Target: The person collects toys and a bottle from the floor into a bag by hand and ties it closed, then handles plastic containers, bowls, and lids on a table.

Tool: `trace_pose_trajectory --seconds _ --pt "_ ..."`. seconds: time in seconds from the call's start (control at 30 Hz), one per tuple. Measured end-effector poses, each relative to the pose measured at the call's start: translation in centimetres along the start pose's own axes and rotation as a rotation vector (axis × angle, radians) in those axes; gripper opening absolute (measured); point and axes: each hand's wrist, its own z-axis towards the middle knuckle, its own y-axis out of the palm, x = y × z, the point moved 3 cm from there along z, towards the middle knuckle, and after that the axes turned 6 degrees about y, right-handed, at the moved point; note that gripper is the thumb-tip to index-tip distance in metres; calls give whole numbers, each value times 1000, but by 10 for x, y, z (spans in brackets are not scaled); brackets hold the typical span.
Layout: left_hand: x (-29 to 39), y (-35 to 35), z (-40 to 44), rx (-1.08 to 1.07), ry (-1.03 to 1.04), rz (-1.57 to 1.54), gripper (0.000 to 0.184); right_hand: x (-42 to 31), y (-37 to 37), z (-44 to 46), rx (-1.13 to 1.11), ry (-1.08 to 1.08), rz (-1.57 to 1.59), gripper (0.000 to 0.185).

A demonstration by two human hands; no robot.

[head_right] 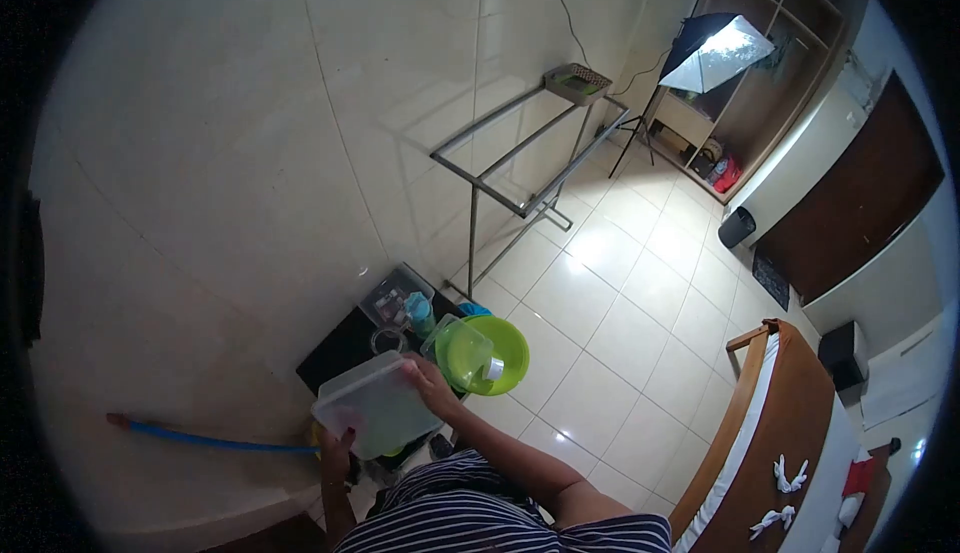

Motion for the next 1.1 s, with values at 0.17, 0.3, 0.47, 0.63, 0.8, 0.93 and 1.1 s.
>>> trace_pose_trajectory --seconds 0.17,0.3,0.47,0.63,0.8,0.93,1.1 --pt "5 13 9 -138 -69 -58 34 0 -21 1 109 -50 -71 48" --pt "1 22 12 -227 -140 -12 41 16 -29 5 190 -88 -62 53" --pt "16 28 35 103 205 -210 50 14 -17 1 174 -67 -135 50" --pt "23 17 42 101 158 -152 55 12 -3 4 72 -35 1 59" --pt "26 24 40 104 96 -205 52 -6 -2 5 81 -72 2 59" --pt "18 28 43 72 181 -149 52 10 -9 5 139 -77 -68 42" --pt "23 30 48 14 144 -140 55 14 -15 3 123 -128 -97 25"
